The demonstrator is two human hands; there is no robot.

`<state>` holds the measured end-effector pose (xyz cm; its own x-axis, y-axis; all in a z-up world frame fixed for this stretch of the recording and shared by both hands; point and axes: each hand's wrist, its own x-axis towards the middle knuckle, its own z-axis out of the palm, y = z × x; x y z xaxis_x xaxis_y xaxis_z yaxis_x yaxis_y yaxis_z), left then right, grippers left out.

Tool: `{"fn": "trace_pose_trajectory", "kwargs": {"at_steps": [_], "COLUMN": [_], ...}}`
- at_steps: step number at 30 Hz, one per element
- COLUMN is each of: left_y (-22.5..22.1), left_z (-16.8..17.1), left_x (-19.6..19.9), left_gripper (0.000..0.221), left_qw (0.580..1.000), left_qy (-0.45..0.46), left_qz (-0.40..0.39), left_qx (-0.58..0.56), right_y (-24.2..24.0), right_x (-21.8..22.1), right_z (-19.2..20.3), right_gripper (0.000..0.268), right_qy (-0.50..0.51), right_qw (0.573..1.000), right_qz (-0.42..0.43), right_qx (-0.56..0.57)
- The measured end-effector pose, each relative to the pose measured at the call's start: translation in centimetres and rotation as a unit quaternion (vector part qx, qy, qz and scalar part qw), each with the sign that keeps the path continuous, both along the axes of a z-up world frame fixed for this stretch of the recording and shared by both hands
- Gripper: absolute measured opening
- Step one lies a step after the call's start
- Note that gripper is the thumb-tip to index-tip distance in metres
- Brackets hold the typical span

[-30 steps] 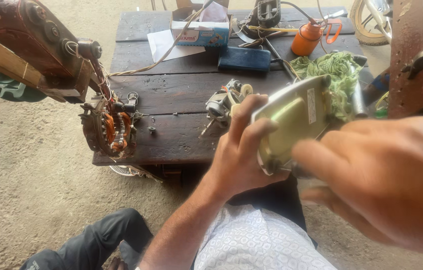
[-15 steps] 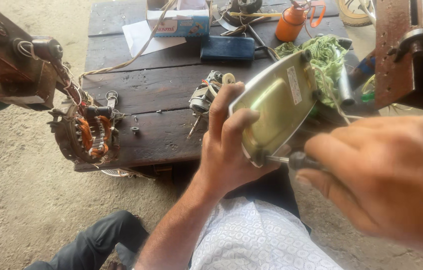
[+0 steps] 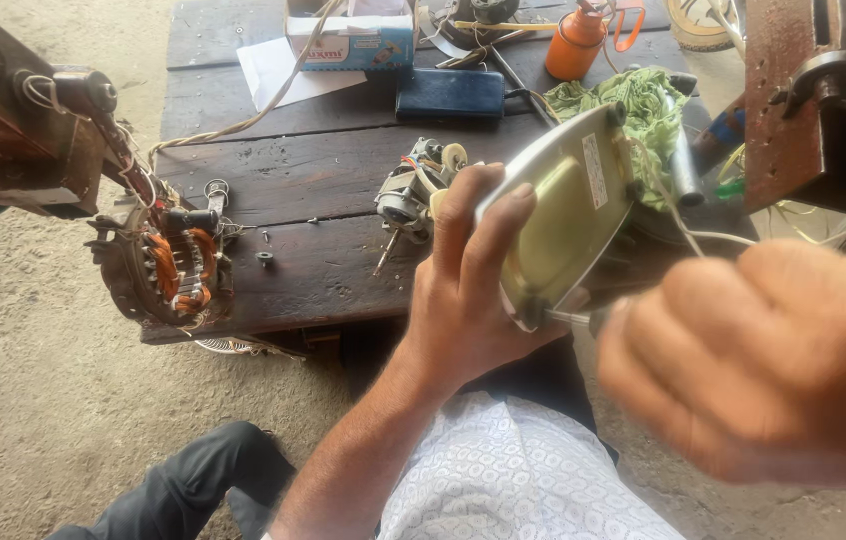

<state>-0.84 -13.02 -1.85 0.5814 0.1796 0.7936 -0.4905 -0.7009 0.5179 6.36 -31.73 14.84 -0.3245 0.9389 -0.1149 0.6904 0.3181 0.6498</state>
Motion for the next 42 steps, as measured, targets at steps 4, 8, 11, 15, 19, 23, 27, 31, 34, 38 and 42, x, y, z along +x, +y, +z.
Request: {"fn": "trace_pose_trajectory", "kwargs": {"at_steps": [4,8,11,15,19,23,27,31,34,38,42], "left_y": [-0.1,0.0,0.6,1.4,2.2,1.8,1.7,2.7,3.9,4.9,5.5], "left_z": [0.0,-0.5,-0.9,-1.6,-2.5,-3.7,-5.1,-7.0,-8.2,-8.4,-8.2], "left_x": [0.2,0.0,-0.3,-1.7,-3.2,-2.6,-3.6,-3.0,-2.4,-2.6,-2.6], "left_gripper": [0.109,0.114,0.117,0.117,0.109,0.093,0.079,0.064,0.061,0.062,0.062], "left_qw": [1.0,1.0,1.0,0.998,0.998,0.995,0.995,0.992,0.99,0.987,0.979], "left_qy": [0.007,0.003,-0.013,-0.05,-0.032,0.003,-0.016,0.014,0.01,0.054,0.09], "left_qz": [-0.011,-0.005,-0.004,-0.039,-0.052,-0.096,-0.068,-0.022,0.004,0.059,0.11], "left_qx": [0.003,0.006,0.004,-0.022,-0.003,0.028,0.074,0.119,0.14,0.141,0.146], "right_y": [0.2,-0.3,-2.5,-4.2,-3.4,-0.8,-1.5,0.3,2.2,4.8,6.9], "right_x": [-1.3,-1.0,-0.7,1.0,3.4,4.1,2.6,2.6,4.6,6.6,7.2], "right_z": [-0.6,-1.0,-1.5,-3.5,-6.8,-14.3,-19.7,-24.0,-25.9,-27.4,-28.4], "right_gripper": [0.037,0.059,0.049,0.055,0.082,0.092,0.109,0.107,0.107,0.106,0.104], "right_qy": [0.176,0.193,0.229,0.519,0.494,0.567,0.616,0.627,0.541,0.535,0.529], "right_qw": [0.935,0.911,0.926,0.809,0.805,0.767,0.713,0.7,0.751,0.751,0.744], "right_qz": [-0.306,-0.36,-0.298,-0.235,-0.271,-0.158,-0.182,-0.188,-0.182,-0.152,-0.165], "right_qx": [-0.037,-0.057,-0.035,0.144,0.186,0.257,0.282,0.285,0.33,0.356,0.372]}}
